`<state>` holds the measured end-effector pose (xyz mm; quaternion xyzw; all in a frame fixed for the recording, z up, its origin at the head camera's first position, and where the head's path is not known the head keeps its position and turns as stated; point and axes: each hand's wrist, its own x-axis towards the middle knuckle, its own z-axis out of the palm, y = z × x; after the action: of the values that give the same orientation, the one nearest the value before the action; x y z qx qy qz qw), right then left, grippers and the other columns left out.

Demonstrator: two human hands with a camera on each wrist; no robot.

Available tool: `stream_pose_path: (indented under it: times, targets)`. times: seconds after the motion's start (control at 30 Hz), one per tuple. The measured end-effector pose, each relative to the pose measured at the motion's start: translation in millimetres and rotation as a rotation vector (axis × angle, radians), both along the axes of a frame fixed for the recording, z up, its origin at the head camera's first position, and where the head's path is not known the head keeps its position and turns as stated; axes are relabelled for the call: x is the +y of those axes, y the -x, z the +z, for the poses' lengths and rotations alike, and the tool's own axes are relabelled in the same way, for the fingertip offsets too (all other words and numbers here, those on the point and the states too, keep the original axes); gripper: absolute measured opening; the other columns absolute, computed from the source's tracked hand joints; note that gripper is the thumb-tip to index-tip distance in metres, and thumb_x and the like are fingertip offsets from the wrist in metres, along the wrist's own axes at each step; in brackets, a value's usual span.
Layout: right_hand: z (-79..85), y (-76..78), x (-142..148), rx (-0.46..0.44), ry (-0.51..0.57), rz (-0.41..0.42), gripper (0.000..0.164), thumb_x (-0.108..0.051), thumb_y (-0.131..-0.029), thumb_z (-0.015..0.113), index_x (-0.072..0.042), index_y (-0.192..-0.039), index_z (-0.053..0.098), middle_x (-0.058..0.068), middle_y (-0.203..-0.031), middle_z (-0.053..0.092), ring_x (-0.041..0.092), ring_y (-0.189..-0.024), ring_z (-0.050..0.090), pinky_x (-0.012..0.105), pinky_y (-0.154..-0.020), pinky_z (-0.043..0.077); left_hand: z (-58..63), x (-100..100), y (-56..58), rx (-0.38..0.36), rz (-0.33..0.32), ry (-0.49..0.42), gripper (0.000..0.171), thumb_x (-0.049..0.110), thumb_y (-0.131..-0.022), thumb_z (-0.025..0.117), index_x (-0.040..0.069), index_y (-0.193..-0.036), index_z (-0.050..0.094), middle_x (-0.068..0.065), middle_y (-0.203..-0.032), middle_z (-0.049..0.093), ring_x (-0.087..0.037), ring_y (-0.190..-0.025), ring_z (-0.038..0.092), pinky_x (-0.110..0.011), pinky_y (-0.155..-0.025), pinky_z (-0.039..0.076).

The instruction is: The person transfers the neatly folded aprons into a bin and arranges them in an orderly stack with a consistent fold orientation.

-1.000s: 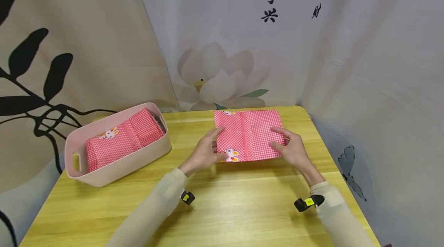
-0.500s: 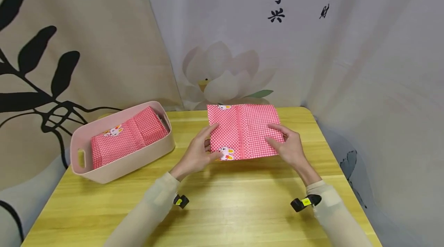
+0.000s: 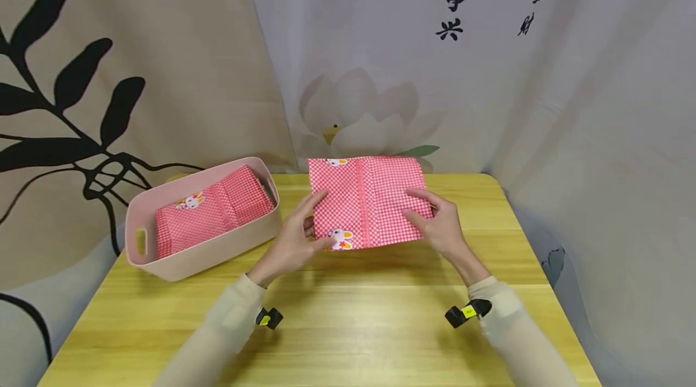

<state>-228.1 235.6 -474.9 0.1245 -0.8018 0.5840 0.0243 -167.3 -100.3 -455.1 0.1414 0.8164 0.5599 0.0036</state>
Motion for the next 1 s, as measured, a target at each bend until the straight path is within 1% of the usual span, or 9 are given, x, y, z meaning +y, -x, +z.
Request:
stream_pose_path:
  times: [0.1, 0.23, 0.3, 0.37, 0.47, 0.57, 0.77, 0.87, 1.0]
  targets:
    - [2.6, 4.0, -9, -0.018, 0.030, 0.029, 0.052, -0.015, -0.106, 0.081, -0.006, -0.155, 0.067, 0.032, -0.142, 0.070, 0.006, -0.084, 0.079, 0.024, -0.075, 0.069, 2.2, -9, -3.2, -0.007, 0.012, -0.030, 0.104, -0.007, -0.096, 0.084, 0.025, -0.179, 0.033, -0.016, -0.189, 0.017, -0.041, -0.154, 0.060, -0.041, -0.119, 0.060]
    - [6.6, 8.6, -23, -0.026, 0.062, 0.071, 0.052, -0.013, -0.106, 0.081, -0.005, -0.155, 0.066, 0.034, -0.143, 0.070, 0.006, -0.086, 0.080, 0.025, -0.077, 0.070, 5.4, -21, -6.9, -0.008, 0.025, -0.074, 0.103, -0.008, -0.096, 0.083, 0.023, -0.180, 0.032, -0.014, -0.186, 0.025, -0.041, -0.150, 0.063, -0.038, -0.115, 0.063]
    - [7.7, 10.9, -30, -0.027, 0.074, 0.089, 0.052, -0.012, -0.105, 0.081, -0.005, -0.155, 0.067, 0.034, -0.143, 0.070, 0.006, -0.087, 0.080, 0.025, -0.078, 0.070, 7.3, -27, -8.7, -0.005, 0.031, -0.086, 0.103, -0.009, -0.096, 0.083, 0.022, -0.180, 0.031, -0.014, -0.182, 0.032, -0.042, -0.148, 0.064, -0.036, -0.112, 0.064]
    - [8.5, 13.4, -36, -0.024, 0.078, 0.109, 0.052, -0.011, -0.106, 0.081, -0.005, -0.155, 0.067, 0.034, -0.143, 0.070, 0.006, -0.088, 0.080, 0.024, -0.078, 0.070, 8.9, -33, -11.0, -0.007, 0.041, -0.094, 0.101, -0.009, -0.097, 0.081, 0.020, -0.180, 0.031, -0.014, -0.181, 0.034, -0.042, -0.148, 0.064, -0.033, -0.111, 0.064]
    - [9.7, 16.6, -46, -0.023, 0.086, 0.133, 0.051, -0.011, -0.105, 0.081, -0.007, -0.155, 0.067, 0.034, -0.141, 0.071, 0.007, -0.087, 0.080, 0.026, -0.077, 0.070, 11.1, -43, -14.9, -0.003, 0.065, -0.088, 0.099, -0.009, -0.098, 0.081, 0.018, -0.180, 0.031, -0.015, -0.183, 0.031, -0.044, -0.148, 0.064, -0.033, -0.111, 0.064]
    - [10.7, 19.5, -58, -0.015, 0.091, 0.148, 0.051, -0.011, -0.105, 0.082, -0.008, -0.154, 0.068, 0.032, -0.139, 0.073, 0.009, -0.085, 0.080, 0.026, -0.077, 0.070, 12.0, -53, -18.7, 0.003, 0.098, -0.068, 0.096, -0.006, -0.100, 0.080, 0.018, -0.179, 0.032, -0.015, -0.183, 0.031, -0.044, -0.149, 0.064, -0.033, -0.112, 0.063]
    - [11.3, 23.8, -83, -0.016, 0.134, 0.188, 0.052, -0.008, -0.103, 0.082, -0.007, -0.153, 0.069, 0.030, -0.144, 0.071, 0.009, -0.089, 0.080, 0.028, -0.080, 0.071, 12.7, -72, -26.3, 0.025, 0.145, -0.055, 0.092, -0.004, -0.101, 0.080, 0.019, -0.178, 0.035, -0.015, -0.175, 0.042, -0.043, -0.149, 0.064, -0.036, -0.113, 0.063]
    - [11.8, 25.1, -95, -0.010, 0.143, 0.208, 0.051, -0.007, -0.103, 0.082, -0.006, -0.153, 0.069, 0.030, -0.144, 0.070, 0.009, -0.091, 0.080, 0.027, -0.081, 0.071, 13.6, -82, -29.7, 0.029, 0.172, -0.040, 0.092, -0.002, -0.101, 0.081, 0.021, -0.178, 0.036, -0.013, -0.173, 0.044, -0.041, -0.147, 0.066, -0.034, -0.111, 0.064]
    - [12.5, 27.9, -110, 0.022, 0.122, 0.236, 0.050, -0.010, -0.104, 0.082, -0.007, -0.152, 0.070, 0.027, -0.146, 0.071, 0.009, -0.094, 0.079, 0.024, -0.083, 0.069, 15.5, -94, -34.5, 0.032, 0.205, -0.039, 0.091, -0.001, -0.102, 0.081, 0.020, -0.178, 0.037, -0.013, -0.171, 0.046, -0.041, -0.145, 0.068, -0.031, -0.108, 0.065]
